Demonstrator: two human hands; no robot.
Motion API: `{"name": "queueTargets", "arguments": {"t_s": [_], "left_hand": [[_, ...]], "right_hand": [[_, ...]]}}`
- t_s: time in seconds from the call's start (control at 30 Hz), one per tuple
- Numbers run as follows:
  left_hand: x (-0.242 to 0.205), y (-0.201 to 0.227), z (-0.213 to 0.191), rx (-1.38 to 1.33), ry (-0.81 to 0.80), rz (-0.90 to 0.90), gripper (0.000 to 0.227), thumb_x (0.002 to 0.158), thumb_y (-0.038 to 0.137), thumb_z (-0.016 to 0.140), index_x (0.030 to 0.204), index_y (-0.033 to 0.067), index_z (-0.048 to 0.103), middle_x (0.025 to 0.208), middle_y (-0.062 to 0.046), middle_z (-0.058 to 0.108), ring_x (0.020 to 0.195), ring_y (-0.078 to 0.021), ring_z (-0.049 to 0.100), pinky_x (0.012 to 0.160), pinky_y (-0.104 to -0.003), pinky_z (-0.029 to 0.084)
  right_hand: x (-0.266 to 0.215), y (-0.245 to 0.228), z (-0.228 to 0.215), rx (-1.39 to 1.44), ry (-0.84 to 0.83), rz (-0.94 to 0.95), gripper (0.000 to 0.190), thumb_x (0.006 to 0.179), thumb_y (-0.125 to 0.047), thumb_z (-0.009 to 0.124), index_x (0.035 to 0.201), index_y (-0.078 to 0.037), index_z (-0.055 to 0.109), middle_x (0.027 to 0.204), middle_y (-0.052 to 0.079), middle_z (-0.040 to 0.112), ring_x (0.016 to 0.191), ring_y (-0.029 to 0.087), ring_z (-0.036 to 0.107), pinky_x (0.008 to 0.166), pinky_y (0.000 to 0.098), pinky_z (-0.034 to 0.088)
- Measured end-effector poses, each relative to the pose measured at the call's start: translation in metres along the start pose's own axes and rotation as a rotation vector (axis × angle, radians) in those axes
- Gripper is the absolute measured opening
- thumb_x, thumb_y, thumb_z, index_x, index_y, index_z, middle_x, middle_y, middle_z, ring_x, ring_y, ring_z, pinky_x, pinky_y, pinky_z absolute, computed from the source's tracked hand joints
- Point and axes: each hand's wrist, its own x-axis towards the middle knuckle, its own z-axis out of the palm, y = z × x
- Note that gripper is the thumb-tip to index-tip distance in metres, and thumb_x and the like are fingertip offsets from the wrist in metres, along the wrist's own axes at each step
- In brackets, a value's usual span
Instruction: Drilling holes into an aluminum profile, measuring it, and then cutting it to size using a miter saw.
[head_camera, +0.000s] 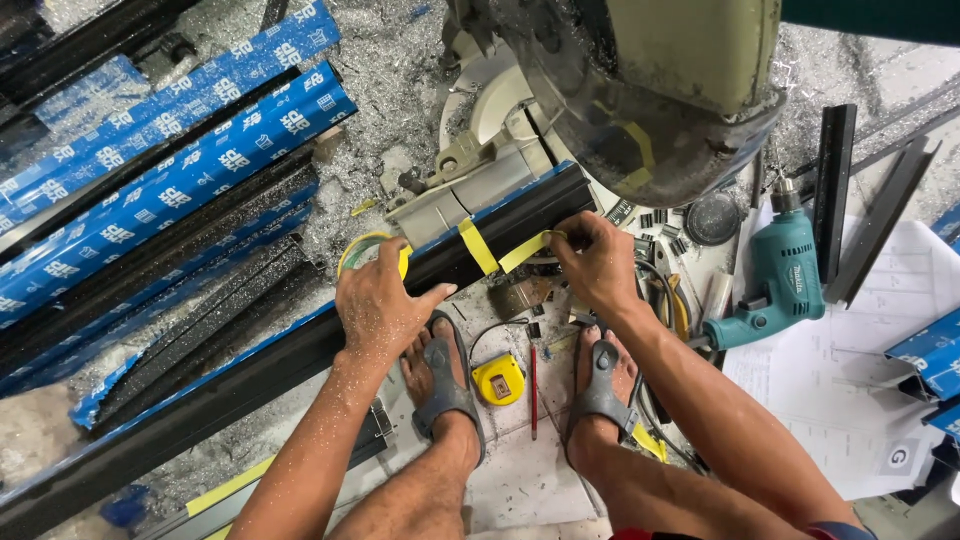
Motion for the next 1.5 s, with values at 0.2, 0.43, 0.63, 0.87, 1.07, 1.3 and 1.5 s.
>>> {"name": "queueTargets", "arguments": {"t_s": [0.2,0.43,0.63,0.87,1.07,1.3,1.5], "left_hand": [[0.000,-0.003,0.002,0.002,0.016,0.018,0.083,0.063,0.049,0.094,0.126,0.0110,0.054,0.082,-0.015,0.075,0.082,-0.0346,0.075,0.078,-0.051,0.052],[0.000,-0.003,0.001,0.021,0.028,0.023,0.084,0.063,0.049,0.094,0.126,0.0095,0.056,0.081,-0.016,0.075,0.080,-0.0344,0.075,0.077,-0.051,0.052],[0.002,-0.004,0.005,0.026,0.044,0.032,0.085,0.061,0.052,0.094,0.125,0.0105,0.056,0.078,-0.015,0.074,0.077,-0.0336,0.075,0.076,-0.050,0.052],[0.003,-0.004,0.007,0.027,0.058,0.039,0.087,0.059,0.053,0.095,0.124,0.0097,0.057,0.078,-0.015,0.074,0.076,-0.0337,0.075,0.075,-0.050,0.053],[0.005,-0.006,0.003,0.032,0.063,0.049,0.085,0.060,0.054,0.095,0.122,0.0096,0.057,0.076,-0.015,0.074,0.074,-0.0325,0.075,0.075,-0.049,0.053],[0.006,0.001,-0.005,0.002,0.020,0.015,0.082,0.063,0.052,0.094,0.122,0.0087,0.056,0.078,-0.016,0.075,0.075,-0.0349,0.076,0.077,-0.051,0.052],[0.005,0.001,-0.007,-0.007,-0.041,-0.014,0.079,0.068,0.052,0.092,0.124,0.0102,0.055,0.081,-0.016,0.075,0.079,-0.0335,0.076,0.080,-0.047,0.051]], "right_hand": [[-0.003,-0.009,0.001,-0.043,0.010,0.051,0.004,0.086,-0.013,0.077,0.089,-0.012,0.077,0.074,0.011,0.071,0.073,0.029,0.072,0.067,0.0391,0.055],[0.001,-0.023,-0.009,-0.128,-0.023,0.117,0.012,0.083,-0.019,0.078,0.091,-0.010,0.075,0.077,0.015,0.072,0.079,0.039,0.073,0.070,0.0495,0.054],[0.003,-0.017,-0.013,-0.126,0.043,0.237,0.047,0.077,-0.030,0.091,0.099,-0.011,0.054,0.079,0.008,0.064,0.079,0.035,0.069,0.074,0.0498,0.051],[-0.016,-0.047,0.016,-0.213,-0.021,0.195,0.053,0.076,-0.028,0.093,0.103,-0.013,0.050,0.088,0.010,0.061,0.085,0.037,0.067,0.077,0.0512,0.051],[-0.004,-0.004,0.003,-0.127,0.053,0.216,0.058,0.078,-0.035,0.093,0.107,-0.014,0.048,0.095,0.013,0.061,0.090,0.039,0.066,0.079,0.0537,0.050],[-0.014,-0.015,0.015,-0.194,0.020,0.189,0.053,0.079,-0.033,0.089,0.106,-0.013,0.049,0.095,0.016,0.061,0.089,0.045,0.066,0.076,0.0571,0.049],[-0.020,-0.031,0.027,-0.223,-0.010,0.184,0.055,0.072,-0.035,0.093,0.101,-0.015,0.051,0.090,0.012,0.063,0.084,0.043,0.069,0.076,0.0540,0.052]]}}
